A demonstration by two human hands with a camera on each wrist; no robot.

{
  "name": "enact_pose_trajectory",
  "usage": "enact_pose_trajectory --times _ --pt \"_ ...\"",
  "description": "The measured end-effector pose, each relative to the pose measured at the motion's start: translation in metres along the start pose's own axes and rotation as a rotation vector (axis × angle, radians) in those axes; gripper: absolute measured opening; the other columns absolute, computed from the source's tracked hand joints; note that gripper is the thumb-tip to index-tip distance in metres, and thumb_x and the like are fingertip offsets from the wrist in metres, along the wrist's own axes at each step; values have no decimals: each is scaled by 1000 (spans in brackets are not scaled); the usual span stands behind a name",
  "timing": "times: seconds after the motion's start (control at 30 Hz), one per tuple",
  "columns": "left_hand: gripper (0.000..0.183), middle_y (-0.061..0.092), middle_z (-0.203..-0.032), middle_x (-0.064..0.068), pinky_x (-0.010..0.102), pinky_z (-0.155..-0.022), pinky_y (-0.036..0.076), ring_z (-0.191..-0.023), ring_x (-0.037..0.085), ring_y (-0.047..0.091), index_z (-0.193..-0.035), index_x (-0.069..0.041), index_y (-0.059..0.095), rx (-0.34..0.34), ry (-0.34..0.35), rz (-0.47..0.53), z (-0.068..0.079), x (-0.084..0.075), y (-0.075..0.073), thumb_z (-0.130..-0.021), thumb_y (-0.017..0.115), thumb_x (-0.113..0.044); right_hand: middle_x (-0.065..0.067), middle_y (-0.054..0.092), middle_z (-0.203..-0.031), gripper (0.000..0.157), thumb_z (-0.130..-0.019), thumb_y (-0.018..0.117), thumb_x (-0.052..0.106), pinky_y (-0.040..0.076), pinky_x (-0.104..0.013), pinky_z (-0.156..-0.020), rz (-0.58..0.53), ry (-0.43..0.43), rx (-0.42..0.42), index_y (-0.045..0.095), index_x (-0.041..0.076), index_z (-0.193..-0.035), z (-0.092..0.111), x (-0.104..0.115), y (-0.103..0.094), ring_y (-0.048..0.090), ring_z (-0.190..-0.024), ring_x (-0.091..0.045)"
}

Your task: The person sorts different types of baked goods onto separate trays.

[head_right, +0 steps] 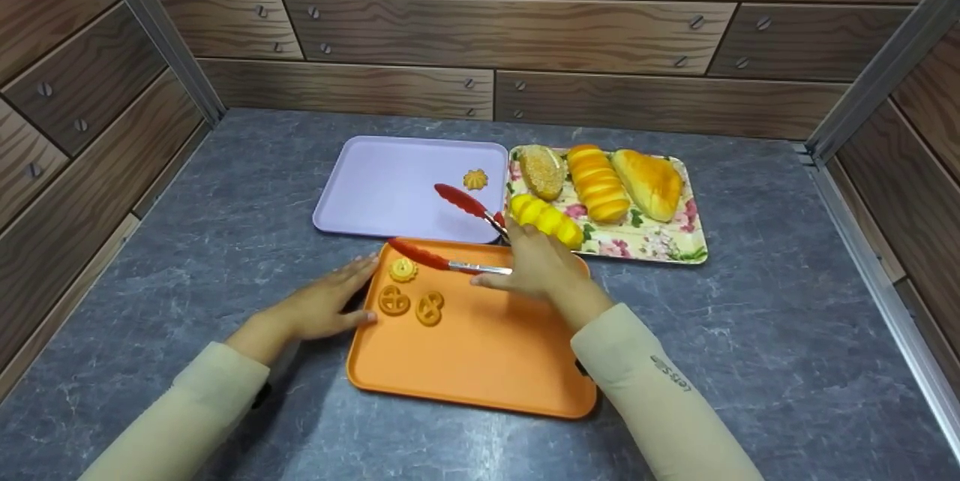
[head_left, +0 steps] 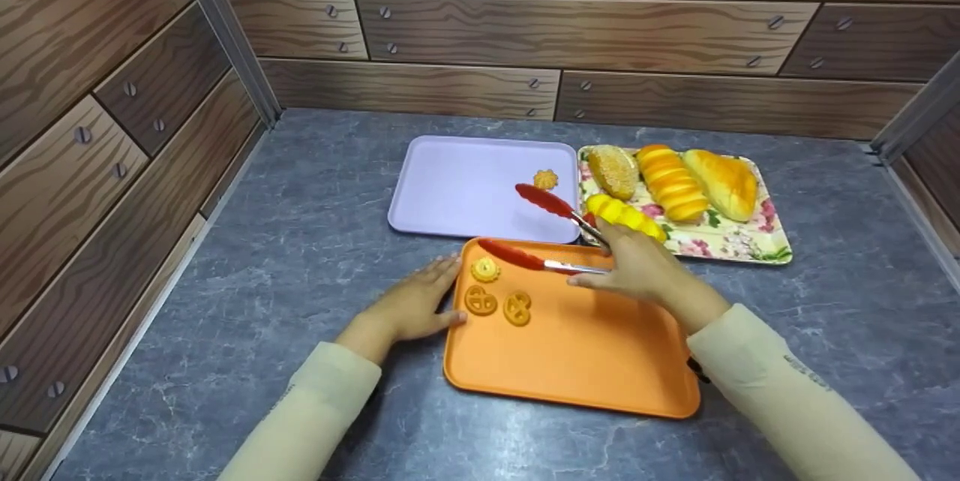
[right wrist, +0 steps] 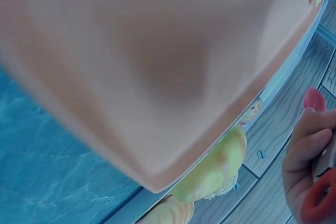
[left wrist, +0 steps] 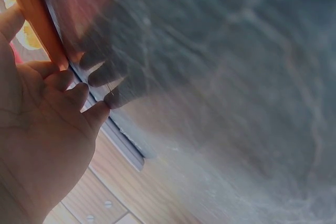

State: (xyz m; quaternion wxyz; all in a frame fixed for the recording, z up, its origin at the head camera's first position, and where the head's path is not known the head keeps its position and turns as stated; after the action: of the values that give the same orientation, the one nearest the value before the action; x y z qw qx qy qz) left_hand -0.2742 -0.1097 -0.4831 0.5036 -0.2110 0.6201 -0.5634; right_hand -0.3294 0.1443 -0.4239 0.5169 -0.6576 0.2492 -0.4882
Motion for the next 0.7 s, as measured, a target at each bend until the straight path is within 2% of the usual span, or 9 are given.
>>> enact_pose_trajectory --times 0.1,0.23,0.3,0.57,0.7 --pt "81 19 -157 10 45 -113 17 -142 28 15 -153 -8 17 3 2 0 -1 1 1 -93 54 -48 -8 58 -89 101 -66 75 65 43 -36 -60 7 -37 9 46 -3 -135 5 2 2 50 -72 -22" --pt "81 17 -157 9 44 -114 16 -143 27 14 -153 -8 16 6 1 -6 -1 2 2 -93 54 -48 -5 57 -86 110 -63 77 65 39 -32 -58 31 -116 16 39 -3 -142 12 6 3 45 -64 -16" --pt "82 17 -157 9 44 -114 16 -143 26 14 -153 -8 15 8 -1 -9 -1 2 2 -93 53 -49 -4 56 -84 111 -62 77 66 38 -31 -58 35 -154 15 41 -3 -141 15 7 3 44 -63 -15" --pt "81 17 -157 9 44 -114 16 -143 27 14 -153 -8 16 9 2 -1 0 1 2 -94 53 -49 -1 54 -83 106 -62 76 68 40 -33 -64 71 -249 56 48 -2 -137 26 7 5 47 -74 -17" --pt "80 18 -157 10 45 -113 17 -142 28 15 -153 -7 16 4 4 -3 0 1 1 -94 53 -48 -1 61 -93 101 -63 75 68 47 -39 -74 112 -280 86 52 -1 -134 30 5 9 53 -82 -18"
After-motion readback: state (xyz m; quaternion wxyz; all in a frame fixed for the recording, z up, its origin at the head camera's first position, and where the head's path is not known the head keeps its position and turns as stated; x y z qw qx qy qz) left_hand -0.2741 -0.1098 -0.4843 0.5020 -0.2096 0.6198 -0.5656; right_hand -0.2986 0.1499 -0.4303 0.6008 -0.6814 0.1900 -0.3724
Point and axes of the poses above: each hand's wrist, its own z-axis away from the middle knuckle, its own y-axis out of the palm, x = y × z, the point moved 9 cm from there along -z, towards the middle knuckle
